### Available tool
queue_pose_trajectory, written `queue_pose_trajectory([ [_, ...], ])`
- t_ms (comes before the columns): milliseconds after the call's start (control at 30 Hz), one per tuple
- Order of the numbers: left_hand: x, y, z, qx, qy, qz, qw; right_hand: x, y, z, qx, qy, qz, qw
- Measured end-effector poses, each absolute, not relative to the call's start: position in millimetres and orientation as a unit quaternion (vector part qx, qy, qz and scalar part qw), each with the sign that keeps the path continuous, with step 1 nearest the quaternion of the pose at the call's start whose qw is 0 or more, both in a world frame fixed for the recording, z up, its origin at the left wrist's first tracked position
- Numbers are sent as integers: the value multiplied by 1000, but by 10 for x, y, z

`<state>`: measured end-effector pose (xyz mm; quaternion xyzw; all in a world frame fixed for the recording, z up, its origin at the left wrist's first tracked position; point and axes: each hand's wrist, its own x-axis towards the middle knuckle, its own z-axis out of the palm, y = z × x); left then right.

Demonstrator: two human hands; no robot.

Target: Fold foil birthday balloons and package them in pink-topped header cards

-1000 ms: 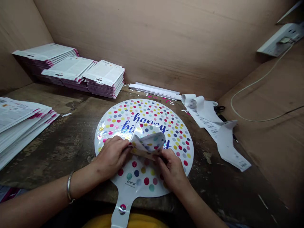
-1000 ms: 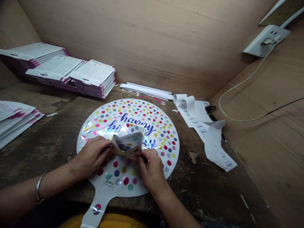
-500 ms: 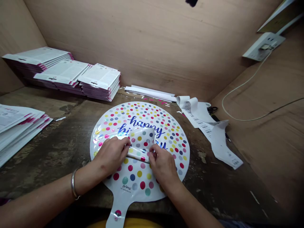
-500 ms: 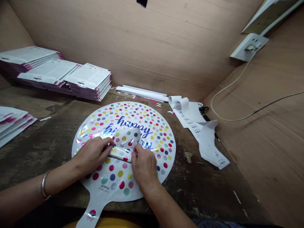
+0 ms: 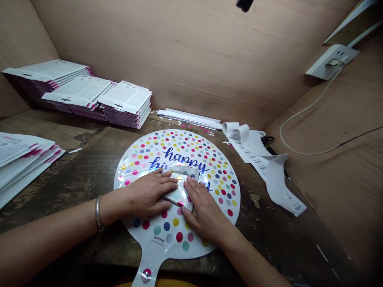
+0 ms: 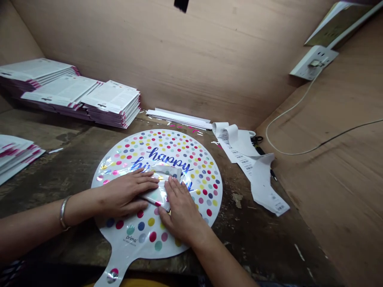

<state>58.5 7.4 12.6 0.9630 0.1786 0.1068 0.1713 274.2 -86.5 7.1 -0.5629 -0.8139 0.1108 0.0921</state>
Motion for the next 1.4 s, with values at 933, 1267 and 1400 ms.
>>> queue_pose_trajectory([
  [933,696,-660,415,354,405,353,765,2482,-955,464,-407,-416,673,458],
  [1267,569,-326,410,498,452,438,596,2435,-1035,336,-567,-411,553,451],
  [1400,544,-294,403,456,467,452,608,2456,-1051,294,-563,-402,570,443],
])
